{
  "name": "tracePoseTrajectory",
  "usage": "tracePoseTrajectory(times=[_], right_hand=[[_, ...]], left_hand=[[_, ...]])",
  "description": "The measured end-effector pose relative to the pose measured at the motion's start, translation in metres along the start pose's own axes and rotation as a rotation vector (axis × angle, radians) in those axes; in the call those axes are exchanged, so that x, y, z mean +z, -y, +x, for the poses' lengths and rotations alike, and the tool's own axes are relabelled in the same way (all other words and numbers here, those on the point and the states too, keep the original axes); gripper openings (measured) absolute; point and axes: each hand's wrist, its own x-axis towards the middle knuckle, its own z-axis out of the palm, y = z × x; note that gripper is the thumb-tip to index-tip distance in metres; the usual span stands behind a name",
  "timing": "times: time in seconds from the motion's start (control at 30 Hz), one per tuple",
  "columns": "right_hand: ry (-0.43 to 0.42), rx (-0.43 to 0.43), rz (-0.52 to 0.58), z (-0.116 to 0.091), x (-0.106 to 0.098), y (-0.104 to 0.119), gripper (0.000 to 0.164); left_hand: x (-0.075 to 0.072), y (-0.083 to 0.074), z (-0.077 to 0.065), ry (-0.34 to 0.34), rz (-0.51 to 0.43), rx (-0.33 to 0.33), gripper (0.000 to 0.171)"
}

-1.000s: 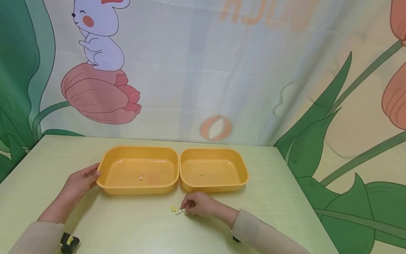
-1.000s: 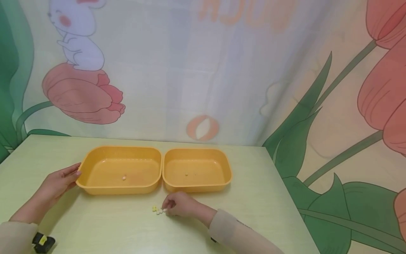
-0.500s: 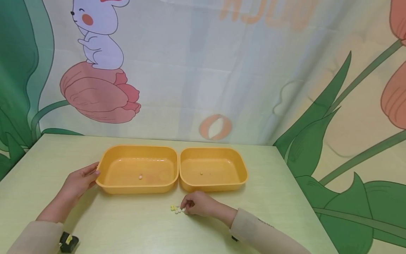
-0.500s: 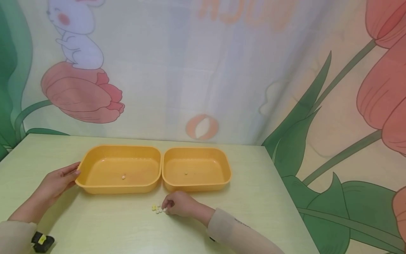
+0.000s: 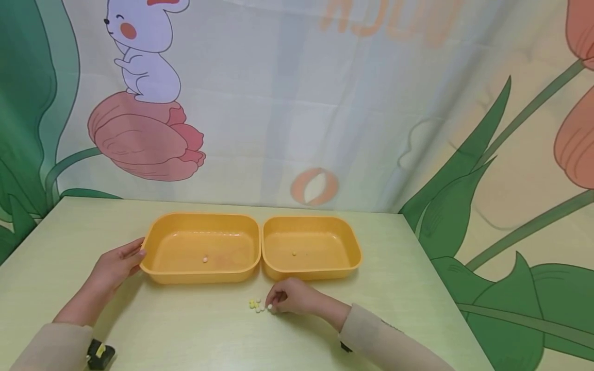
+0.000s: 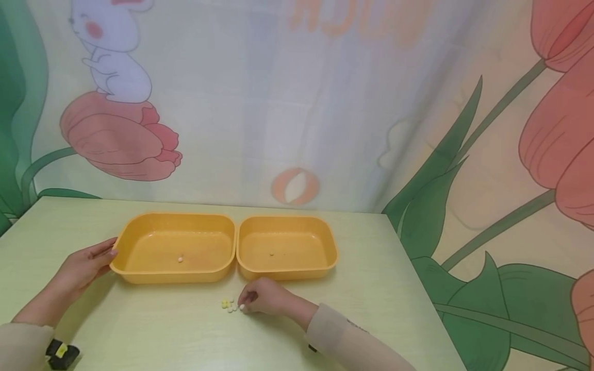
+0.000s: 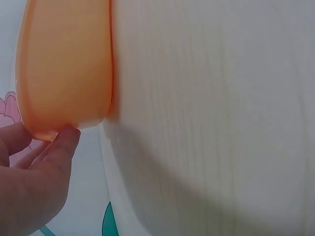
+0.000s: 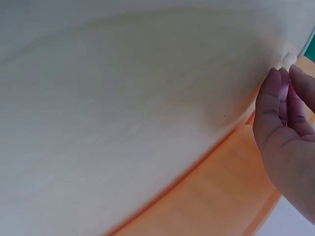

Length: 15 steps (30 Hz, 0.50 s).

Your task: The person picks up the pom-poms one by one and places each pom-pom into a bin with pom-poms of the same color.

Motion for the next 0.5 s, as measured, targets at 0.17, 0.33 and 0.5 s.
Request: tracePoseTrajectory(times=[0.17,0.33,0.5], right_hand=[[-0.002,-0.011,-0.001,-0.002,-0.004,0.004,0.007],[0.000,-0.055,-0.004,-0.003,-0.011,0.008,0.010],[0.001,-0.072,0.038,-0.003,-0.022,0.018,0.011]], left_hand=[[0.000,-0.001,-0.001,0.000,0.000,-0.003,0.062],[-0.001,-0.003,-0.002,0.002,0.011,-0.005,0.061],[0.000,-0.001,-0.002,-0.001,0.015,-0.005,0.062]])
